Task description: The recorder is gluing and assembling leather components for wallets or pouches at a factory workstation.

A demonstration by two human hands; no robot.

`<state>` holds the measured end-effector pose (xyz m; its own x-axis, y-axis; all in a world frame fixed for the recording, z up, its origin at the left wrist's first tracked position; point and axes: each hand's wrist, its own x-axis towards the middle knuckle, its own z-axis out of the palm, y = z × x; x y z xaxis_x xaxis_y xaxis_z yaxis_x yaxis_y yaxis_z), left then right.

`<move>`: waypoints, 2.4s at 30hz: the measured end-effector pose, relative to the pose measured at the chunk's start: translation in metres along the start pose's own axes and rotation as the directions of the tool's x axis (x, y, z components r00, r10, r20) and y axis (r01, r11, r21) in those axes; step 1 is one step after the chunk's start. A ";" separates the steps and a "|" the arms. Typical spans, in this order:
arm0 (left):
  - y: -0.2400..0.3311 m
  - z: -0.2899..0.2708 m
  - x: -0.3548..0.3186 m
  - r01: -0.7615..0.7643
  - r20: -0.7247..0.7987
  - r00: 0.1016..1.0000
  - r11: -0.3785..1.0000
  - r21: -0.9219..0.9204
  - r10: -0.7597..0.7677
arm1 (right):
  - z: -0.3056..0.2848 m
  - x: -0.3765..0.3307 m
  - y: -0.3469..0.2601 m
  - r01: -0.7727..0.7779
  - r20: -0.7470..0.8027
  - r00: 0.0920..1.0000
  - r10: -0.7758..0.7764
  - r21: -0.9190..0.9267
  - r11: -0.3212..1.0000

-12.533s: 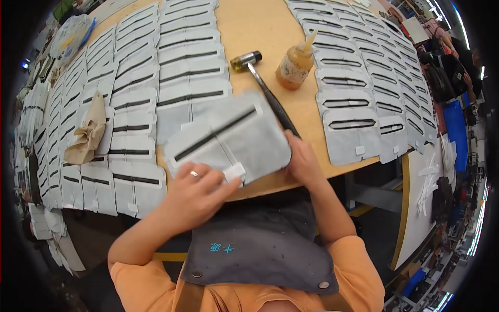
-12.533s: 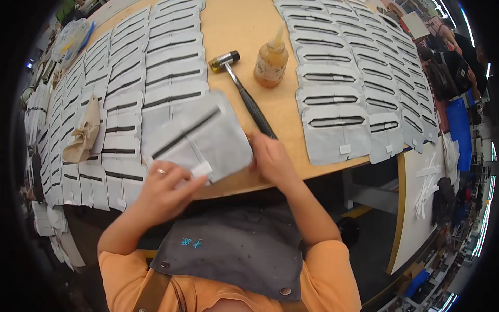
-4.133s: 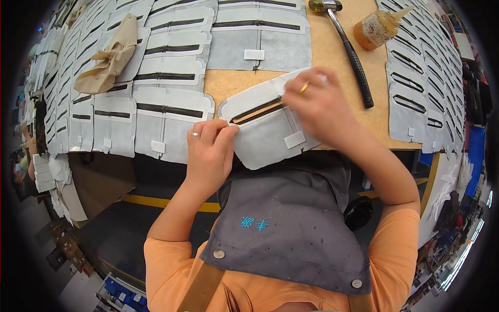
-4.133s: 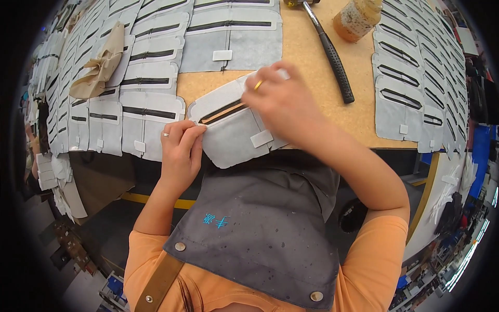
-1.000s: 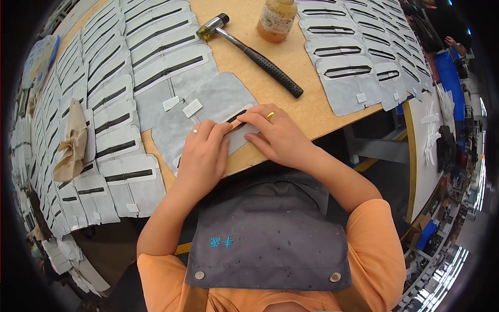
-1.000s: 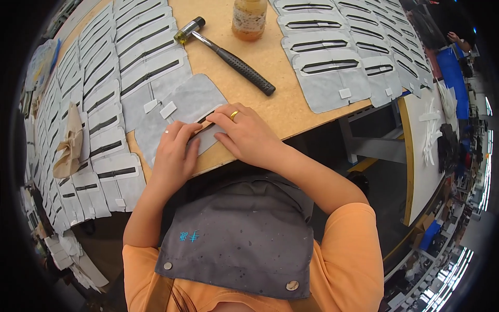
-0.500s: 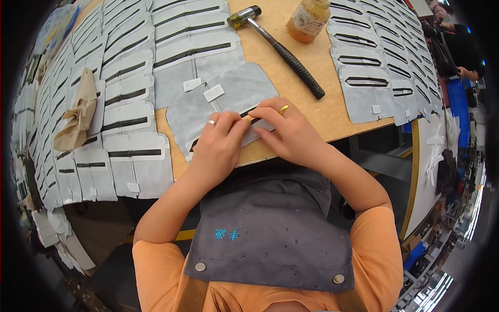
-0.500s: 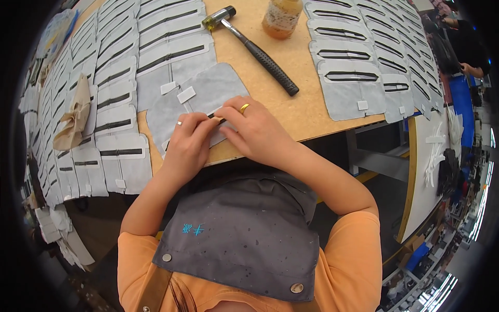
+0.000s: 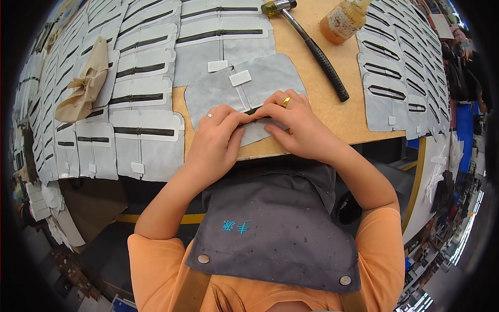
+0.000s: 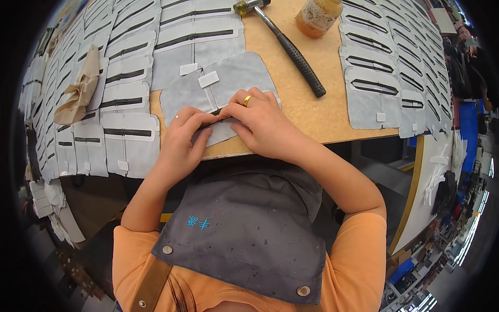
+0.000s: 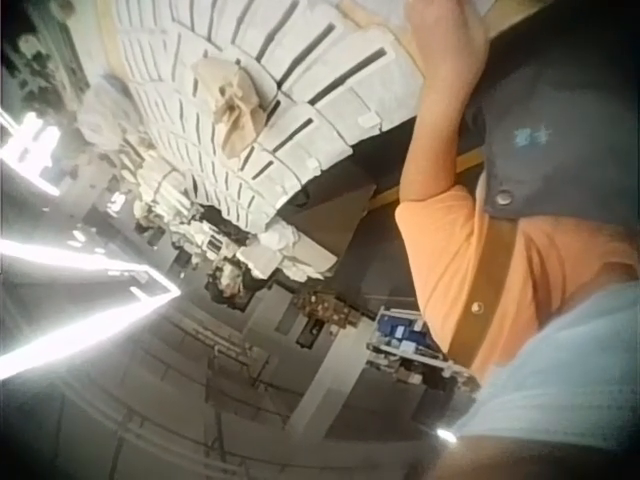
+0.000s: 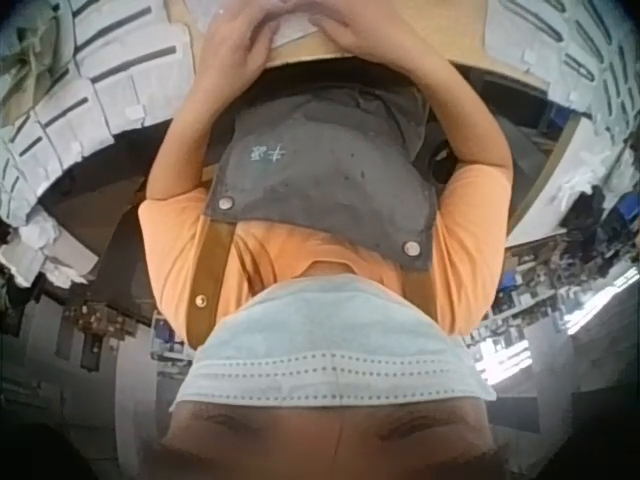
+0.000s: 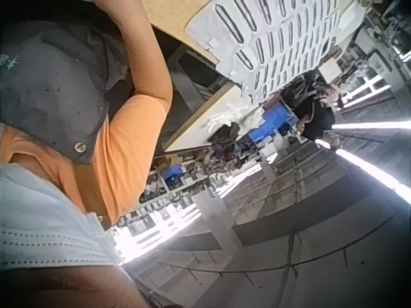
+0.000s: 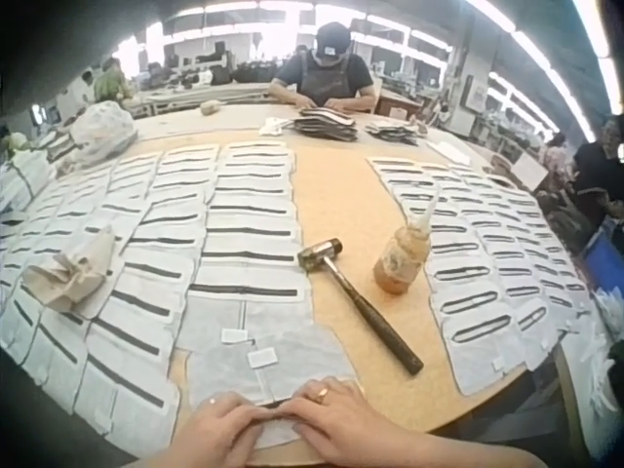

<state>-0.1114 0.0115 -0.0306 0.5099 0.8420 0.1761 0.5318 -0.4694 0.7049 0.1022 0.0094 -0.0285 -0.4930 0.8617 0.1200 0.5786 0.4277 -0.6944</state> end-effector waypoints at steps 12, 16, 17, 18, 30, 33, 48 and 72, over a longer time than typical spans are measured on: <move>-0.007 0.003 -0.006 -0.144 0.020 0.990 0.979 0.145 0.142 | 0.001 -0.004 -0.005 0.176 0.006 0.983 -0.181 -0.277 0.944; -0.007 0.001 -0.007 -0.238 0.082 0.971 0.931 0.277 0.224 | 0.008 -0.006 -0.009 0.308 0.070 0.946 -0.317 -0.504 0.807; -0.007 0.001 -0.008 -0.240 0.081 0.971 0.930 0.278 0.226 | 0.006 -0.006 -0.007 0.307 0.068 0.946 -0.318 -0.506 0.806; -0.008 0.002 -0.008 -0.206 0.059 0.978 0.948 0.242 0.198 | 0.004 -0.004 -0.002 0.242 0.027 0.967 -0.252 -0.395 0.886; -0.007 0.005 -0.009 -0.115 0.019 0.993 0.984 0.135 0.113 | -0.021 -0.032 0.010 0.124 -0.057 0.981 -0.184 -0.541 0.832; -0.003 0.010 -0.007 -0.112 -0.003 0.994 0.985 0.134 0.114 | -0.026 -0.031 0.009 0.052 -0.068 0.991 -0.119 -0.617 0.785; -0.001 -0.010 -0.044 -0.040 -0.024 0.998 0.935 0.353 0.052 | 0.014 -0.010 -0.016 0.148 -0.022 0.986 -0.168 -0.369 0.917; 0.002 0.003 -0.041 -0.134 -0.147 0.975 0.965 0.224 0.169 | -0.057 0.043 0.066 -0.396 -0.431 0.855 0.288 -0.184 0.900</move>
<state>-0.1292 -0.0244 -0.0382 0.4876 0.7804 0.3915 0.5969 -0.6252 0.5028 0.1561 0.0898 -0.0290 0.0253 0.9776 0.2089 0.8352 0.0941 -0.5418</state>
